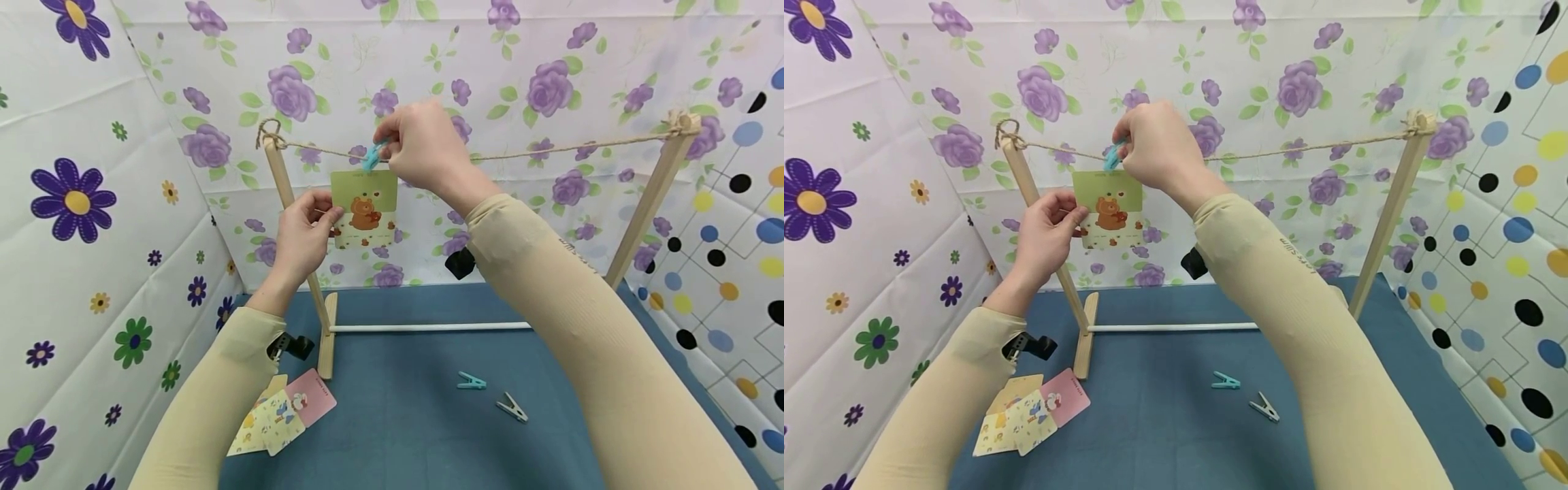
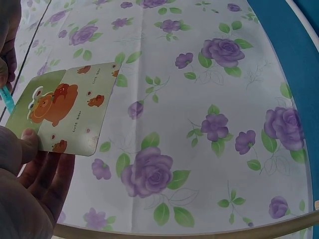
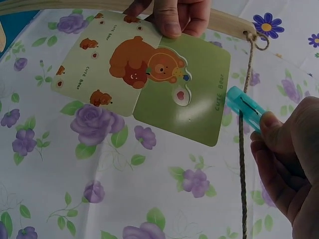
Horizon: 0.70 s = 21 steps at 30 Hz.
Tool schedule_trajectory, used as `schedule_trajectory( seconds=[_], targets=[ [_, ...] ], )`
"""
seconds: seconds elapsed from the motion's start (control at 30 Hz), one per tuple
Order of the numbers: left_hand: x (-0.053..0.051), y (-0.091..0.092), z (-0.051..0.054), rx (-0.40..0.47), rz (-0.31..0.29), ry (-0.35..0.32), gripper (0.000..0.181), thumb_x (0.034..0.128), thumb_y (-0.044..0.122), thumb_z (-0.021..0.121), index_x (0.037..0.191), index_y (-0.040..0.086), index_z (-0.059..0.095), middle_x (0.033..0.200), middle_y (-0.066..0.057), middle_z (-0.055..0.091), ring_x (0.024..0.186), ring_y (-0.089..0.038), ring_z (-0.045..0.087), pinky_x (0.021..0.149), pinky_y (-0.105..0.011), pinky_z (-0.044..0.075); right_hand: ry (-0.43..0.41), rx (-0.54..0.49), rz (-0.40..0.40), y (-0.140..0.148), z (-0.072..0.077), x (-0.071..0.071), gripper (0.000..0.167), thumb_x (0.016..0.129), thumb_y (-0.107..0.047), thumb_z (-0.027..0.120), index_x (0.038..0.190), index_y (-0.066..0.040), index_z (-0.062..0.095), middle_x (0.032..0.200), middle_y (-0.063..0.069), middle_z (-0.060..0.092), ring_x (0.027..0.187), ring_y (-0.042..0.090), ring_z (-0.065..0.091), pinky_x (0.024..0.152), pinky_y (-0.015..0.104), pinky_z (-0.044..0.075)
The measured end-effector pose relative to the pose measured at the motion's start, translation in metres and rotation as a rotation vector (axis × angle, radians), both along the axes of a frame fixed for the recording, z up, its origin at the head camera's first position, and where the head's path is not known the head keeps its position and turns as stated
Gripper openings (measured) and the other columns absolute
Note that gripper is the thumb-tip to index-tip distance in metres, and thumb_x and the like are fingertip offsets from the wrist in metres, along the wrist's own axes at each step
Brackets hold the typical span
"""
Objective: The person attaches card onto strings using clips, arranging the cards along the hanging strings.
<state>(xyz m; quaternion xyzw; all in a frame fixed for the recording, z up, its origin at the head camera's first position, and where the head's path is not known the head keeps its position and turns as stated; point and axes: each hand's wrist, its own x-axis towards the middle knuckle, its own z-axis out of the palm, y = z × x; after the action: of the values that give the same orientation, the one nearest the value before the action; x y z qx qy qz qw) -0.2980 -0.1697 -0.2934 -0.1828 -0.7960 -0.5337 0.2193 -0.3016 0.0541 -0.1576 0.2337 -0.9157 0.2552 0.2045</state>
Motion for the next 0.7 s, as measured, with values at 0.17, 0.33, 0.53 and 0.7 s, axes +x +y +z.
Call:
schedule_trajectory(
  seconds=[0.17,0.33,0.53,0.7],
  targets=[
    [-0.0016,-0.0005,0.0002,-0.002,0.002,0.007,0.019,0.1078,0.013,0.067,0.121,0.0,0.069,0.107,-0.013,0.072,0.096,-0.022,0.07,0.078,-0.028,0.061,-0.007,0.011,0.005,-0.0002,-0.002,-0.0009,0.031,0.094,0.006,0.059,0.108,-0.008,0.084,0.092,0.001,0.075,0.078,0.014,0.062,0.065,0.025,0.046],
    [-0.002,-0.0002,0.0014,0.002,-0.008,0.009,0.018,0.1075,0.012,0.067,0.12,-0.001,0.069,0.107,-0.013,0.072,0.096,-0.021,0.07,0.077,-0.029,0.061,-0.011,0.027,0.016,-0.0004,-0.0027,-0.0024,0.031,0.095,0.006,0.06,0.108,-0.007,0.084,0.095,0.002,0.077,0.08,0.012,0.067,0.069,0.025,0.051],
    [-0.0005,0.001,0.0008,-0.003,-0.01,0.008,0.018,0.1072,0.015,0.068,0.118,0.0,0.069,0.106,-0.014,0.071,0.096,-0.024,0.071,0.077,-0.027,0.061,-0.032,0.044,0.037,-0.0008,-0.0064,-0.004,0.025,0.097,0.003,0.065,0.109,-0.007,0.084,0.101,0.004,0.079,0.087,0.012,0.071,0.074,0.026,0.057],
    [-0.0005,-0.0002,-0.0013,-0.006,-0.017,0.009,0.018,0.1069,0.012,0.068,0.119,-0.002,0.069,0.107,-0.015,0.072,0.095,-0.025,0.071,0.076,-0.028,0.062,-0.04,0.061,0.041,-0.0027,-0.009,-0.0052,0.023,0.098,0.001,0.066,0.111,-0.007,0.084,0.103,0.003,0.079,0.092,0.013,0.071,0.078,0.026,0.057]
  ],
)
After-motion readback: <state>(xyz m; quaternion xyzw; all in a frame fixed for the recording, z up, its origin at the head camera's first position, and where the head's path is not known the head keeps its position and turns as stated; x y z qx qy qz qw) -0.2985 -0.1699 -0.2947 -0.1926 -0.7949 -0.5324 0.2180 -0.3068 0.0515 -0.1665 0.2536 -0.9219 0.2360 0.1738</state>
